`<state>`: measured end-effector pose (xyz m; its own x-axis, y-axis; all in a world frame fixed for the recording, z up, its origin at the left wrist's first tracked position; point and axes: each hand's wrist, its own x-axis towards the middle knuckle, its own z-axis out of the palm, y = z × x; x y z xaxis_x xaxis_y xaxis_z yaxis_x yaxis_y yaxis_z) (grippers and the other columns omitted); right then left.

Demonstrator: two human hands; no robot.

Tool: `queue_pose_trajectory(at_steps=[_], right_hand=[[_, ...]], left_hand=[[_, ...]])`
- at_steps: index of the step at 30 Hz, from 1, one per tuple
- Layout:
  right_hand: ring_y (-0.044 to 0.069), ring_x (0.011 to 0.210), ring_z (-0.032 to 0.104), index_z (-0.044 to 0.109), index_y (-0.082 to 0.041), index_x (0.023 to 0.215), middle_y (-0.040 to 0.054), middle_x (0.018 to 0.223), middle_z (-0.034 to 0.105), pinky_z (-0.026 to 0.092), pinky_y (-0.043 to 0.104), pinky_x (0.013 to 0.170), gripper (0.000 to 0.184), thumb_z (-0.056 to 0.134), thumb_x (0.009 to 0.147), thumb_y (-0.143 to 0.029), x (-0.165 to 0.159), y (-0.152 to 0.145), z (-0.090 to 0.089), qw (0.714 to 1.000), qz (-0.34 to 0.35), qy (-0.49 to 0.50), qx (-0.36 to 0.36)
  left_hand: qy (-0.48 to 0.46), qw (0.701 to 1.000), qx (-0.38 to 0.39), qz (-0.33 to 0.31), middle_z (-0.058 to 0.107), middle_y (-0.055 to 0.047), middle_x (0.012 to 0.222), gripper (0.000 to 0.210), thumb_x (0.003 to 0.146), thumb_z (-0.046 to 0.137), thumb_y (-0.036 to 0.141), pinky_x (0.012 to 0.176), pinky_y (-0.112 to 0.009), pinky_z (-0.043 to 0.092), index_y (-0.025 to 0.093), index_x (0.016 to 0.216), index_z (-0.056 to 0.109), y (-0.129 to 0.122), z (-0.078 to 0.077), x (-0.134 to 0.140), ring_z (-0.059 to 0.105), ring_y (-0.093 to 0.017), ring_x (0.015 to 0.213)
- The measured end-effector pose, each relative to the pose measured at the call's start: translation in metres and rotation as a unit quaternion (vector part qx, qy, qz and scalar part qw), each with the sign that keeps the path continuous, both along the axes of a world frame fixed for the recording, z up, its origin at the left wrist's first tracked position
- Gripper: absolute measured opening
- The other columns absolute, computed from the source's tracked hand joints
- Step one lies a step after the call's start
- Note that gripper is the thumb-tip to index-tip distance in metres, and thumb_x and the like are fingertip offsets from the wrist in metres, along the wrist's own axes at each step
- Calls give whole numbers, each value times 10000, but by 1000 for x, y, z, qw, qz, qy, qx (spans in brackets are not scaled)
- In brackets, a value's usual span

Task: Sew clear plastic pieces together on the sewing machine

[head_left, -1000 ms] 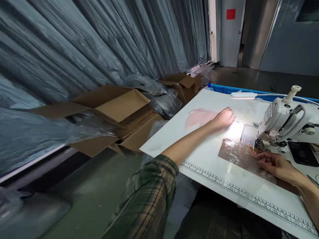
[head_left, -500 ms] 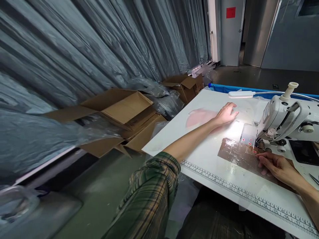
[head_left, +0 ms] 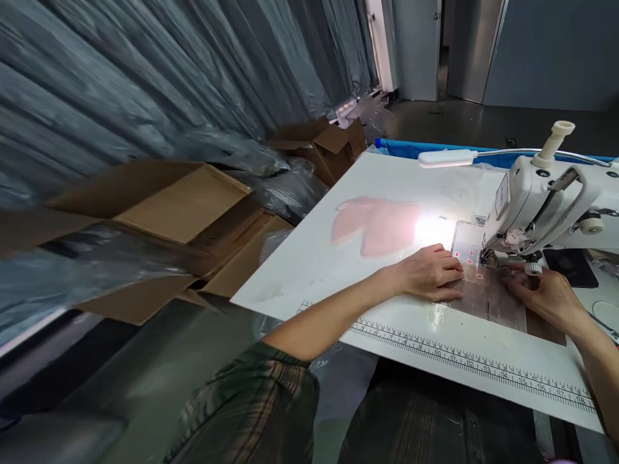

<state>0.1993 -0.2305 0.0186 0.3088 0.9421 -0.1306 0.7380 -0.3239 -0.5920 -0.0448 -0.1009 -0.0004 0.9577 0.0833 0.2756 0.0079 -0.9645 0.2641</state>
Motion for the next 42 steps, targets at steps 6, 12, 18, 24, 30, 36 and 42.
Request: queue_pose_trajectory(at_steps=[6, 12, 18, 24, 30, 36, 42], right_hand=[[159, 589, 586, 704, -183, 967, 31, 697, 662, 486, 293, 527, 610, 787, 622, -679, -20, -6, 3, 957, 10, 289, -34], [241, 953, 705, 699, -211, 1158, 117, 1061, 739, 598, 377, 829, 562, 648, 829, -665, -33, -8, 1, 963, 89, 253, 39], [244, 1003, 674, 732, -230, 1169, 121, 1103, 689, 582, 413, 891, 337, 473, 977, -330, -23, -9, -21, 949, 251, -43, 186], [246, 964, 644, 667, -195, 1301, 148, 1075, 619, 611, 400, 804, 394, 424, 1017, -319, -27, -6, -30, 922, 270, -180, 211], [231, 901, 642, 662, -154, 1273, 153, 1047, 604, 609, 376, 752, 394, 393, 1029, -305, -26, -6, -31, 910, 280, -194, 236], [234, 889, 622, 641, -150, 1282, 149, 1030, 586, 596, 381, 776, 388, 379, 1018, -261, -27, -3, -33, 902, 283, -214, 244], [232, 885, 614, 634, -151, 1298, 138, 1021, 579, 583, 375, 798, 376, 432, 990, -226, -27, -4, -37, 906, 277, -213, 239]], left_hand=[[-15, 979, -183, 90, 736, -96, 968, 408, 982, 531, 536, 753, -319, 537, 171, 1052, 701, -18, 15, -3, 683, -182, 852], [96, 877, -435, 181, 737, -76, 907, 678, 890, 654, 525, 687, -296, 549, 84, 1375, 479, -33, 26, -3, 703, -165, 754], [31, 863, -454, 220, 690, 24, 753, 349, 896, 632, 199, 611, -237, 532, 117, 1221, 535, -27, 12, 3, 641, -81, 557], [-18, 817, -500, 287, 670, 2, 805, 495, 903, 684, 268, 566, -255, 534, 87, 1322, 491, -16, 17, 0, 646, -104, 579], [46, 845, -498, 189, 704, -47, 854, 676, 837, 738, 286, 637, -278, 523, 76, 1415, 457, -8, 24, -7, 675, -145, 717], [-8, 875, -393, 282, 650, -3, 743, 459, 936, 611, 263, 570, -268, 517, 99, 1353, 513, 3, 10, -6, 626, -121, 598], [-50, 993, -91, 52, 647, -104, 1226, 285, 912, 655, 295, 734, -309, 571, 190, 1176, 670, 0, 15, -12, 656, -186, 981]])
